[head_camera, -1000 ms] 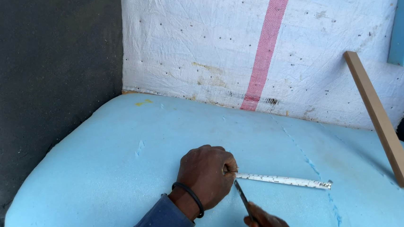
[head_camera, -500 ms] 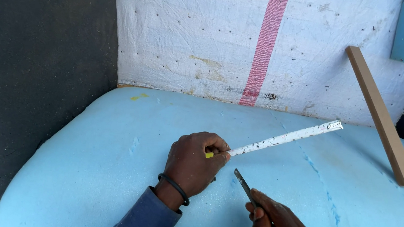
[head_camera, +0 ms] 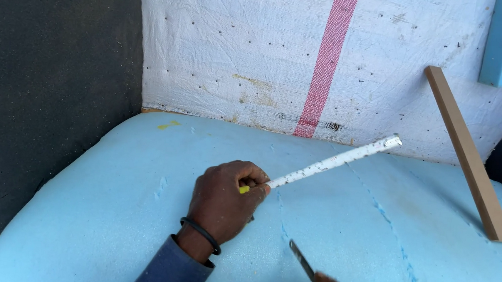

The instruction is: The person measures and marks a large light-blue foam cylinder using a tape measure and a metal rod, then uses a wooden straightedge to guide the rod for scoring straight lines along the foam. The person repeats measuring and scoring actions across different sections of the foam.

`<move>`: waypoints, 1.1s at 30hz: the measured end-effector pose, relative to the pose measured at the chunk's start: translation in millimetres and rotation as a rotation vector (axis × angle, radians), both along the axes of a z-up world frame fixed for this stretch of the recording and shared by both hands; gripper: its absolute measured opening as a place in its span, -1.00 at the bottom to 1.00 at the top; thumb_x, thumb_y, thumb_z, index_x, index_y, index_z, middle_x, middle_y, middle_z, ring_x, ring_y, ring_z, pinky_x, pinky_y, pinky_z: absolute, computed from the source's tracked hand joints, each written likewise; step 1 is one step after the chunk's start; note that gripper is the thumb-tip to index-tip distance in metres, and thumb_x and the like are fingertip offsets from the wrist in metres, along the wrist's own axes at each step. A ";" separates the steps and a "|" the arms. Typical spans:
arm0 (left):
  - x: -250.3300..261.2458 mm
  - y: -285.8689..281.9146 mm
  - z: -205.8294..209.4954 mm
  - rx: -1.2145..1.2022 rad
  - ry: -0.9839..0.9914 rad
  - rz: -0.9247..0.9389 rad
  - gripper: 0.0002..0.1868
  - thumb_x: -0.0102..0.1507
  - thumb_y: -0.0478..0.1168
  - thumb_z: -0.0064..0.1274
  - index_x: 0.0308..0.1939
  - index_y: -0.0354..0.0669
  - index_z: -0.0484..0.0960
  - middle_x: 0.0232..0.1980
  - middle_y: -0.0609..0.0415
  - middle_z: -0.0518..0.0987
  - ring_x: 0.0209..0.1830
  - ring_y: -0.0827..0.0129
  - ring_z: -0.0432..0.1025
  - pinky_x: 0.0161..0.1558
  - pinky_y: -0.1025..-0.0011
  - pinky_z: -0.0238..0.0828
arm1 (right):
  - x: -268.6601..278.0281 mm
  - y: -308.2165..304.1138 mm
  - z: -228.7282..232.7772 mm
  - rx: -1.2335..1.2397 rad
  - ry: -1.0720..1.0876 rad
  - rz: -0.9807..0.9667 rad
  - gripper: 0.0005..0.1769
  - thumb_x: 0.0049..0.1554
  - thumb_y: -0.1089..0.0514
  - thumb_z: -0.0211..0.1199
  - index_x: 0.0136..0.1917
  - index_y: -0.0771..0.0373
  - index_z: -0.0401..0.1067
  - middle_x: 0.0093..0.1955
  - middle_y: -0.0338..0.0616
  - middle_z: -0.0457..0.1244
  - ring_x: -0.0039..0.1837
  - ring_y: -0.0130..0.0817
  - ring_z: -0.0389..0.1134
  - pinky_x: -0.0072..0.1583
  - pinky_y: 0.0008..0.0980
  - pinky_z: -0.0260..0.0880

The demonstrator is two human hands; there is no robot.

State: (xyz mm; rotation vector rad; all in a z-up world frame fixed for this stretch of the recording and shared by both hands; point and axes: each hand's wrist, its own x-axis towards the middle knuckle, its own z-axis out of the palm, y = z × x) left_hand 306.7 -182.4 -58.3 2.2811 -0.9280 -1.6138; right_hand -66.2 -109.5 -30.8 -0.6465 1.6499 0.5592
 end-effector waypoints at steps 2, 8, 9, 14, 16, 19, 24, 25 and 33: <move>5.8 0.7 -1.4 -0.002 -0.027 0.003 -0.96 0.17 0.00 0.40 -0.31 0.33 0.90 -0.30 0.45 0.88 -0.25 0.48 0.71 -0.11 0.27 0.56 | 42.8 -32.2 18.2 -0.282 -0.345 0.296 -0.31 0.22 -0.28 0.41 0.59 -0.21 0.62 0.25 -0.36 0.77 0.14 -0.63 0.91 0.26 -0.60 0.89; 22.8 7.5 -4.9 0.013 -0.061 0.047 -0.90 0.21 -0.01 0.40 -0.21 0.29 0.95 -0.21 0.45 0.91 -0.18 0.53 0.72 -0.04 0.35 0.61 | 170.9 -80.9 55.1 -0.767 0.064 0.345 -0.62 0.26 -0.15 0.29 0.22 -0.19 0.82 -0.05 -0.58 0.71 -0.08 -0.49 0.74 -0.03 -0.37 0.67; 25.0 9.1 -4.6 0.019 -0.073 0.046 -0.91 0.22 -0.01 0.40 -0.23 0.28 0.94 -0.23 0.46 0.90 -0.19 0.54 0.71 -0.04 0.35 0.60 | 172.3 -83.5 61.3 -0.762 0.052 0.327 -0.62 0.23 -0.15 0.30 0.18 -0.20 0.84 -0.10 -0.57 0.72 -0.11 -0.52 0.75 -0.03 -0.40 0.67; 34.7 8.6 -14.6 0.059 -0.073 -0.005 -0.94 0.23 0.00 0.38 -0.25 0.33 0.93 -0.23 0.50 0.89 -0.18 0.53 0.69 -0.04 0.34 0.57 | 87.3 -79.3 51.8 -0.416 0.074 0.080 -0.60 0.15 -0.10 0.54 0.18 -0.23 1.05 -0.18 -0.39 0.91 -0.17 -0.61 0.88 -0.07 -0.58 0.73; 38.3 3.2 -26.5 0.071 -0.090 -0.093 -0.97 0.23 0.00 0.39 -0.27 0.35 0.90 -0.23 0.49 0.89 -0.10 0.49 0.72 -0.04 0.26 0.58 | 24.3 -91.8 -1.0 0.812 0.233 -1.278 -0.45 0.39 -0.15 0.45 0.12 0.49 0.63 -0.36 -0.33 0.19 -0.46 -0.69 0.08 -0.38 -0.56 0.02; 46.7 -17.7 -53.4 0.117 -0.077 -0.220 -0.93 0.24 0.02 0.34 -0.24 0.38 0.91 -0.19 0.49 0.88 -0.01 0.46 0.69 0.04 0.23 0.51 | 109.0 -102.4 78.9 -0.544 0.235 -0.173 -0.54 0.32 0.08 0.31 0.35 0.19 0.86 0.02 0.06 0.77 0.07 -0.18 0.81 0.18 -0.23 0.78; 51.6 -47.9 -144.3 0.176 -0.038 -0.414 -0.88 0.30 0.04 0.40 -0.10 0.33 0.94 -0.03 0.34 0.87 0.00 0.27 0.70 0.01 0.11 0.63 | 121.6 -90.8 45.9 -0.819 0.307 -0.117 -0.57 0.38 -0.05 0.24 0.38 0.10 0.74 0.06 -0.09 0.65 0.22 -0.33 0.67 0.33 -0.34 0.57; 49.7 -53.5 -168.3 0.167 0.002 -0.496 -0.83 0.37 0.05 0.39 0.00 0.28 0.96 0.05 0.25 0.87 0.01 0.16 0.69 -0.03 0.00 0.73 | 99.8 -74.8 24.1 -0.815 0.298 -0.002 -0.56 0.38 -0.10 0.24 0.43 -0.13 0.73 0.12 -0.32 0.67 0.33 -0.53 0.64 0.40 -0.43 0.48; 7.0 -75.3 -258.0 0.370 0.020 -0.557 -0.85 0.25 0.01 0.52 -0.10 0.40 0.98 0.00 0.38 0.90 0.07 0.34 0.71 0.10 0.16 0.64 | 121.4 -75.3 25.3 -0.876 0.329 0.206 -0.61 0.33 -0.14 0.28 0.33 -0.24 0.78 0.14 -0.56 0.68 0.27 -0.49 0.67 0.26 -0.36 0.58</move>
